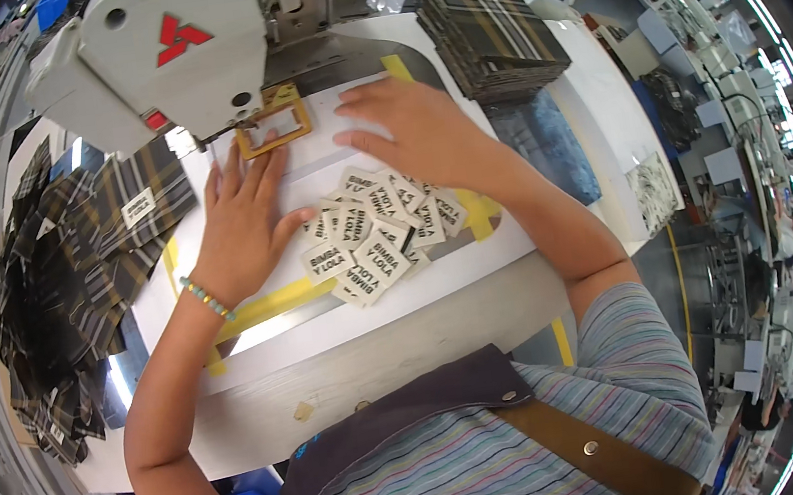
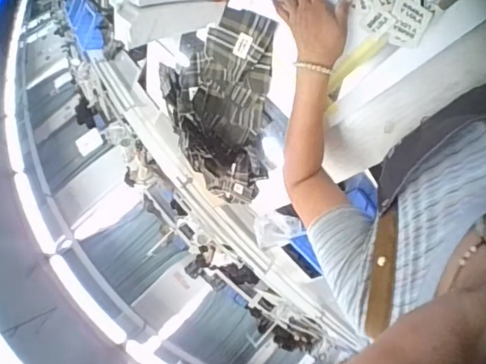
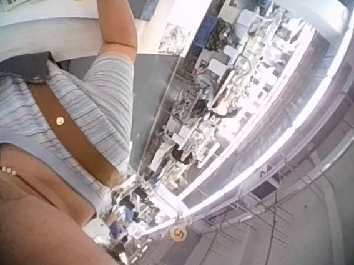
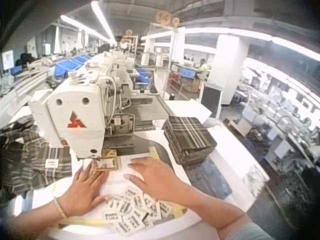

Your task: The person repeatedly picks up plaid fabric pieces and small white labels, aligns them under a sewing machine, and sews the labels onto the fabric. Finished pieces are stacked to the left, while new fabric pieces are taken from a stack on the right.

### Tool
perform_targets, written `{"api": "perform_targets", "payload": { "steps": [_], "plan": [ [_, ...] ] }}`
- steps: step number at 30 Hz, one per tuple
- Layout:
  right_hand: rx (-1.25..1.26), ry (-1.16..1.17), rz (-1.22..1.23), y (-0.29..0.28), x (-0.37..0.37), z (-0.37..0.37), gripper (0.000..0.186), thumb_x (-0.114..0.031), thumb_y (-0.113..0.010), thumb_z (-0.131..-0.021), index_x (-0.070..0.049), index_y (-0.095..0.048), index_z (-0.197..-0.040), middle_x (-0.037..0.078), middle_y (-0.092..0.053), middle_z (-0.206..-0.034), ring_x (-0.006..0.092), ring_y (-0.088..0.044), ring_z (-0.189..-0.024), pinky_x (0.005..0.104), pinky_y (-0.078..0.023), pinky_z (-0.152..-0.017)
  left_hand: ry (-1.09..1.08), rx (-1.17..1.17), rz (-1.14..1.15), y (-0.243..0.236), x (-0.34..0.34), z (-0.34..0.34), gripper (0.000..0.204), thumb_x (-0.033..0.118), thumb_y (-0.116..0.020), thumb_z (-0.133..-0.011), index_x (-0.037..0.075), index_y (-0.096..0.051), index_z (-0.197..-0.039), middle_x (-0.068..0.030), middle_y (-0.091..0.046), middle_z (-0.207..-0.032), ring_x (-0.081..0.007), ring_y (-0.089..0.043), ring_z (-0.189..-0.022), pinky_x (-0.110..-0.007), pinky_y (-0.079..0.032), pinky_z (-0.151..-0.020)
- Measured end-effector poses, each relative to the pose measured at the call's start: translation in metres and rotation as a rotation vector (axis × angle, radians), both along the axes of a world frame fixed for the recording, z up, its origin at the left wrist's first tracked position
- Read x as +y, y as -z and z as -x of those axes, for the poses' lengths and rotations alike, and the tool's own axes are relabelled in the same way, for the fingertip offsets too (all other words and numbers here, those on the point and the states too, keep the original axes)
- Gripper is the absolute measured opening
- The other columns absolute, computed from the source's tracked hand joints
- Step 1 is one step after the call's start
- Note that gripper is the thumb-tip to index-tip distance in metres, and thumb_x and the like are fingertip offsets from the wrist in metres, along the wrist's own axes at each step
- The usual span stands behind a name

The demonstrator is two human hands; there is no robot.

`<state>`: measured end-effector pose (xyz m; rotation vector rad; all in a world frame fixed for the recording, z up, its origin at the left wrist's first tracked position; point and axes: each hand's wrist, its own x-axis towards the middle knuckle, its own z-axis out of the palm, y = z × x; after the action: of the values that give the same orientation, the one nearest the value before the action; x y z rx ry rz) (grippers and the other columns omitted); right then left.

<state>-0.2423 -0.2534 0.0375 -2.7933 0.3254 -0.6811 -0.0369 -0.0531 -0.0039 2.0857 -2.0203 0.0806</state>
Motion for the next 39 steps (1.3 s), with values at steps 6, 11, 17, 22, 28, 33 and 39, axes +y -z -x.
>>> {"api": "perform_targets", "payload": {
  "steps": [6, 11, 17, 22, 28, 33, 39],
  "plan": [
    [-0.012, 0.402, 0.239, -0.048, -0.051, 0.074, 0.026, -0.022, -0.072, -0.098, -0.007, -0.078, -0.118, 0.007, -0.077, -0.122, 0.0294, -0.070, -0.115, 0.0423, -0.058, -0.097, 0.019, -0.057, -0.051, -0.023, 0.030, 0.001, 0.071, 0.040, -0.065, -0.103, 0.005, -0.045, -0.161, -0.0165, -0.042, -0.170, -0.0424, -0.028, -0.161, -0.057, -0.023, -0.130],
    [0.022, 0.480, 0.338, -0.039, -0.084, 0.102, 0.021, -0.017, -0.072, -0.097, -0.009, -0.079, -0.115, 0.003, -0.078, -0.117, 0.0278, -0.072, -0.109, 0.0406, -0.059, -0.092, 0.033, 0.049, 0.102, -0.032, 0.030, 0.001, 0.051, 0.021, -0.077, -0.095, 0.000, -0.064, -0.139, -0.0170, -0.066, -0.144, -0.0410, -0.059, -0.136, -0.050, -0.048, -0.112],
    [0.000, 0.540, 0.249, -0.044, -0.086, 0.103, 0.013, -0.016, -0.073, -0.094, -0.011, -0.083, -0.101, 0.004, -0.078, -0.103, 0.0290, -0.074, -0.093, 0.0428, -0.059, -0.080, 0.097, 0.138, 0.359, -0.015, 0.024, 0.019, 0.039, 0.010, -0.082, -0.088, -0.001, -0.071, -0.123, -0.0142, -0.073, -0.127, -0.0364, -0.069, -0.110, -0.045, -0.057, -0.094],
    [0.064, 0.462, 0.221, -0.064, -0.097, 0.109, 0.012, -0.017, -0.074, -0.094, -0.010, -0.083, -0.098, 0.007, -0.079, -0.101, 0.0319, -0.074, -0.093, 0.0433, -0.058, -0.078, 0.136, 0.161, 0.416, -0.017, 0.026, 0.018, 0.032, 0.011, -0.082, -0.088, -0.001, -0.073, -0.117, -0.0143, -0.074, -0.122, -0.0338, -0.070, -0.106, -0.043, -0.058, -0.090],
    [-0.181, 0.272, 0.381, -0.065, -0.063, 0.063, 0.012, -0.016, -0.072, -0.094, -0.009, -0.079, -0.098, 0.007, -0.078, -0.099, 0.0303, -0.074, -0.093, 0.0415, -0.059, -0.077, 0.208, 0.226, 0.445, -0.037, 0.019, 0.031, 0.037, 0.004, -0.081, -0.086, -0.001, -0.071, -0.121, -0.0137, -0.073, -0.129, -0.0321, -0.071, -0.104, -0.039, -0.059, -0.088],
    [-0.039, -0.021, 0.500, -0.018, -0.016, 0.023, 0.011, -0.011, -0.070, -0.081, -0.009, -0.075, -0.091, 0.004, -0.070, -0.085, 0.0243, -0.070, -0.085, 0.0373, -0.058, -0.070, 0.249, 0.204, 0.424, -0.043, -0.013, 0.046, 0.056, 0.000, -0.078, -0.087, 0.002, -0.062, -0.141, -0.0122, -0.068, -0.142, -0.0329, -0.071, -0.112, -0.040, -0.059, -0.091],
    [-0.086, -0.148, 0.386, 0.001, -0.005, 0.022, 0.011, -0.020, -0.076, -0.087, -0.009, -0.077, -0.086, 0.003, -0.075, -0.094, 0.0243, -0.071, -0.088, 0.0396, -0.058, -0.073, 0.256, 0.146, 0.361, -0.013, -0.048, 0.032, 0.031, -0.001, -0.071, -0.089, 0.002, -0.070, -0.120, -0.0121, -0.068, -0.100, -0.0329, -0.070, -0.093, -0.043, -0.059, -0.081]
  ]
}}
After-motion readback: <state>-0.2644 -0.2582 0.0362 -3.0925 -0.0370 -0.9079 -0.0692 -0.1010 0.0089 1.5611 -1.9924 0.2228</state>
